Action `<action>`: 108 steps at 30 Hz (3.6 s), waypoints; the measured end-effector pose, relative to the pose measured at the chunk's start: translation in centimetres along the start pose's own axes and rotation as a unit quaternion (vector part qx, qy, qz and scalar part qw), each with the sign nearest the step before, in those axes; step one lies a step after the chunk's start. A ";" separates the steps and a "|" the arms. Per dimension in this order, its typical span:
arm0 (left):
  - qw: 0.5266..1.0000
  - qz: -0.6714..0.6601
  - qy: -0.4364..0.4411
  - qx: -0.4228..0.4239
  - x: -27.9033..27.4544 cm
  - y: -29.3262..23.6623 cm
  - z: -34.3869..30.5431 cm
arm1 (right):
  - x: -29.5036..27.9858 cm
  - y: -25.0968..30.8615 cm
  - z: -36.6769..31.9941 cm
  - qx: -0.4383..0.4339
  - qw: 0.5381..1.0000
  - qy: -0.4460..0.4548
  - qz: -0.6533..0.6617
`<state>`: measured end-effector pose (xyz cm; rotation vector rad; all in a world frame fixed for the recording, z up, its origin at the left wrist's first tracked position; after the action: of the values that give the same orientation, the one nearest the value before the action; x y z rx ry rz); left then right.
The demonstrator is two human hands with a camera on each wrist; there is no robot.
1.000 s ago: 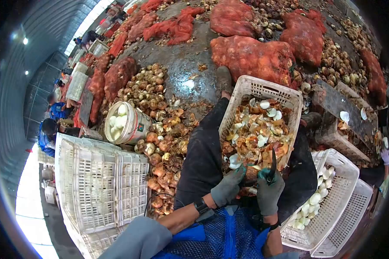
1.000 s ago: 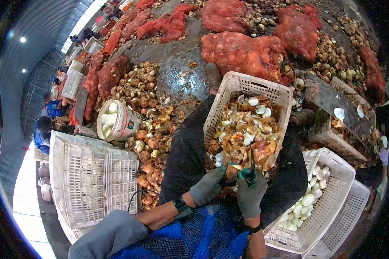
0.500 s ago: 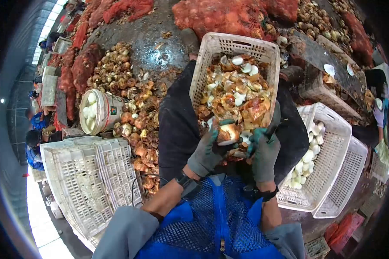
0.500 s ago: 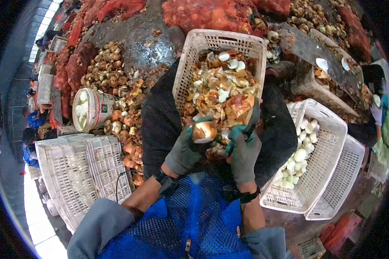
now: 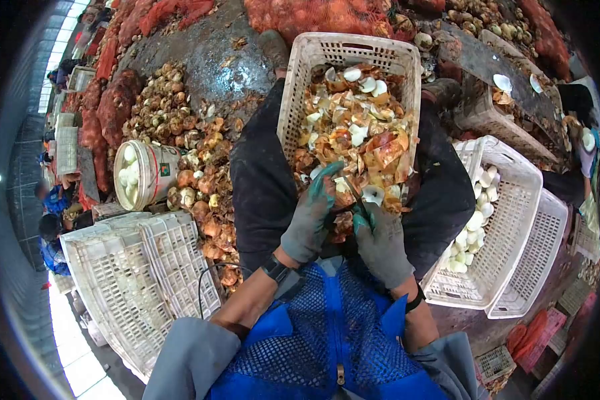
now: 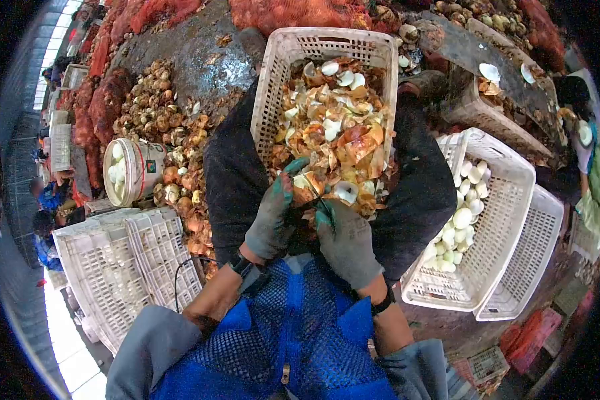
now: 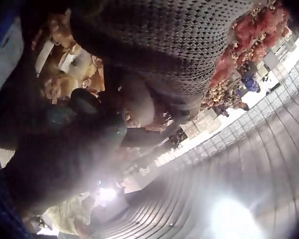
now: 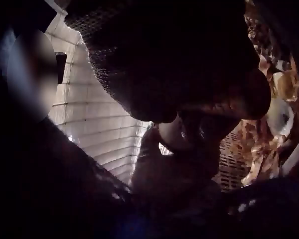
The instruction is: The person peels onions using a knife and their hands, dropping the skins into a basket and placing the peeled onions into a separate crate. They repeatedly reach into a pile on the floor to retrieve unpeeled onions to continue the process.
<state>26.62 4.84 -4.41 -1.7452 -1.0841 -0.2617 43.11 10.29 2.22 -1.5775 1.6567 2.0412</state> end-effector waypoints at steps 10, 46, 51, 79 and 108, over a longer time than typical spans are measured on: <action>0.946 0.295 -0.008 0.130 2.7 -4.1 -1.1 | -0.4 2.2 -0.1 -0.201 0.952 -0.071 -0.218; 0.963 0.252 -0.028 0.087 1.4 -2.1 -0.7 | 1.4 0.1 1.8 -0.021 0.996 -0.077 -0.042; 0.933 0.335 0.036 0.128 1.5 -1.6 -0.3 | 0.1 -0.3 1.9 -0.101 0.943 -0.194 -0.251; 0.954 0.298 -0.020 0.002 2.8 0.0 -1.6 | 0.5 -5.0 4.3 0.145 0.964 -0.137 0.176; 0.981 -0.104 0.108 -0.125 3.0 0.2 -1.8 | 4.1 -8.5 2.3 0.258 0.795 0.035 0.547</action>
<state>28.98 4.93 -1.87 -1.7742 -1.1094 -0.7283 44.85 13.49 -6.73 -0.4660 3.2494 1.4418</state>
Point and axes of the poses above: each hand's wrist, its own z-axis towards the middle knuckle, its own x-axis out of the palm, y = z × x, the point moved 8 cm from there along z, towards the middle knuckle, and after that the axes turned 13 degrees about -z, right-handed, at the moved point
